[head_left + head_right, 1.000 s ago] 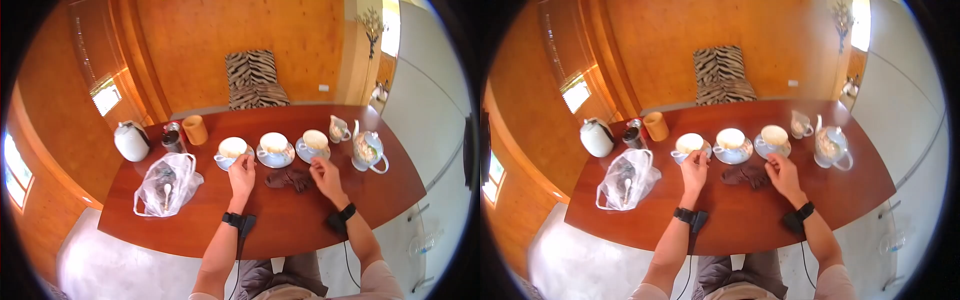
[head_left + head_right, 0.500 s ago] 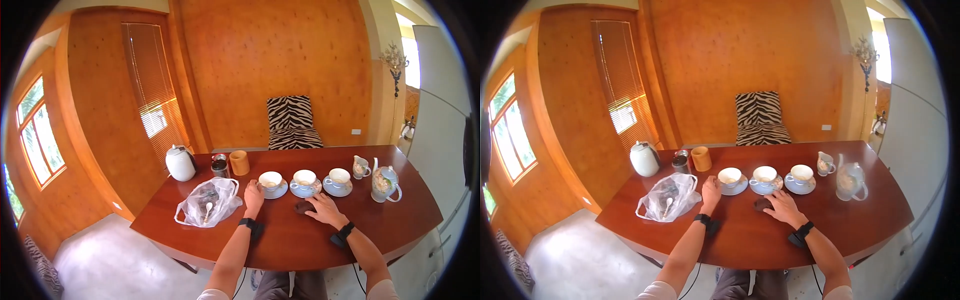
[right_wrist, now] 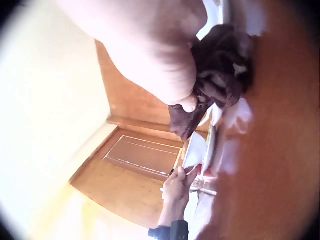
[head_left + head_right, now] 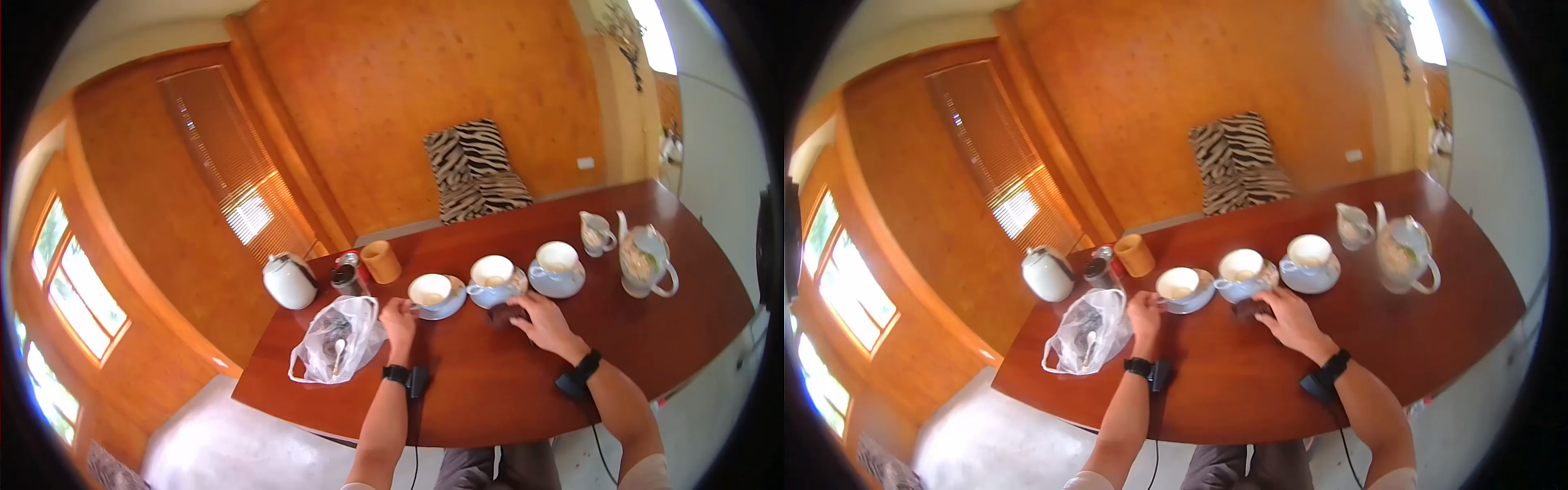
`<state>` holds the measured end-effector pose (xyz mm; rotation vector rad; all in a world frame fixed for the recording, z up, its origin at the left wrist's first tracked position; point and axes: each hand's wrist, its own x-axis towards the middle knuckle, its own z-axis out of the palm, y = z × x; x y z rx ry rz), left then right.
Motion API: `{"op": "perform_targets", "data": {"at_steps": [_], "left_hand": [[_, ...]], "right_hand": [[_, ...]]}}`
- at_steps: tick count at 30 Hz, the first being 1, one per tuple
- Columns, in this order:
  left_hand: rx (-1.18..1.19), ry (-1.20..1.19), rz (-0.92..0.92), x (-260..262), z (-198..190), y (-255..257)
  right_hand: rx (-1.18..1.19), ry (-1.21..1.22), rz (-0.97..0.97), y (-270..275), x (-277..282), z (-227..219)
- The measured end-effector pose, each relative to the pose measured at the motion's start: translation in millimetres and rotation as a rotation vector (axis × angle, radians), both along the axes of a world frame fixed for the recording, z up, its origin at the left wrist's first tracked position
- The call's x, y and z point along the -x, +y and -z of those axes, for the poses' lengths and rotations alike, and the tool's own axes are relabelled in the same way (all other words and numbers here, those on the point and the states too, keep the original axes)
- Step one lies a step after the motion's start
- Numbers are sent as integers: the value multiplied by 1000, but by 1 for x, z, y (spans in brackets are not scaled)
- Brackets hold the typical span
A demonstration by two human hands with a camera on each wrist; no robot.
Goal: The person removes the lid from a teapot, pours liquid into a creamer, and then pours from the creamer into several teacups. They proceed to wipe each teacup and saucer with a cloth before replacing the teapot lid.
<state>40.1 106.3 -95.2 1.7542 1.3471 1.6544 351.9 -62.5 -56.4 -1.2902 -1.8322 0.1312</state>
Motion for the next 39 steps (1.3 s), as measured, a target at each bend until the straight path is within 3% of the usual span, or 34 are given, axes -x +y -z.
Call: {"op": "perform_targets", "data": {"at_steps": [3, 6, 8, 10, 12, 15, 16, 18, 20, 22, 23, 24, 26, 28, 30, 34, 36, 37, 39], "left_hand": [[-117, 219, -54, -10, -41, -31], [-113, 128, 137, -37, -67, -60], [-124, 241, 186, -65, -89, -99], [-140, 351, 226, -87, -94, -125], [-353, 413, 288, -105, -88, -142], [-385, 424, 299, -105, -90, -145], [-374, 438, 283, -100, -91, -143], [-366, 455, 278, -92, -86, -134], [-411, 473, 265, -86, -87, -128], [-323, 401, 226, -80, -96, -126], [-234, 333, 188, -74, -100, -125], [-234, 332, 186, -68, -96, -117], [-17, -133, 519, -62, -85, -100], [52, -161, 571, -67, -81, -101], [168, -313, 664, -66, -78, -97], [239, -344, 663, -66, -61, -86], [244, -307, 631, -54, -52, -70], [198, -349, 580, -48, -49, -60], [117, -392, 468, -29, -41, -40]], "right_hand": [[-139, 129, 47, -2, -3, -17], [-139, 170, 99, -20, -1, -41], [-211, 169, 89, -28, 5, -47], [-285, 88, 93, -33, 11, -43], [-313, 23, 119, -33, 17, -40], [-282, -280, -59, -27, 9, -32], [-274, -282, -60, -28, 7, -30], [-239, -482, 45, -28, 4, -29], [-279, -474, 131, -26, 1, -31], [-406, -297, 295, -25, -4, -39], [-282, -129, 282, -28, -5, -45], [-283, -130, 280, -26, -6, -45], [-94, 399, -8, -19, -10, -40], [134, 748, -288, -5, 4, -21], [155, 932, -402, -6, 5, -21], [80, 921, -322, -5, 11, -16], [292, 893, -343, 2, 2, -5], [276, 869, -233, 5, 2, 0], [312, 909, -194, -3, -3, -14]]}}
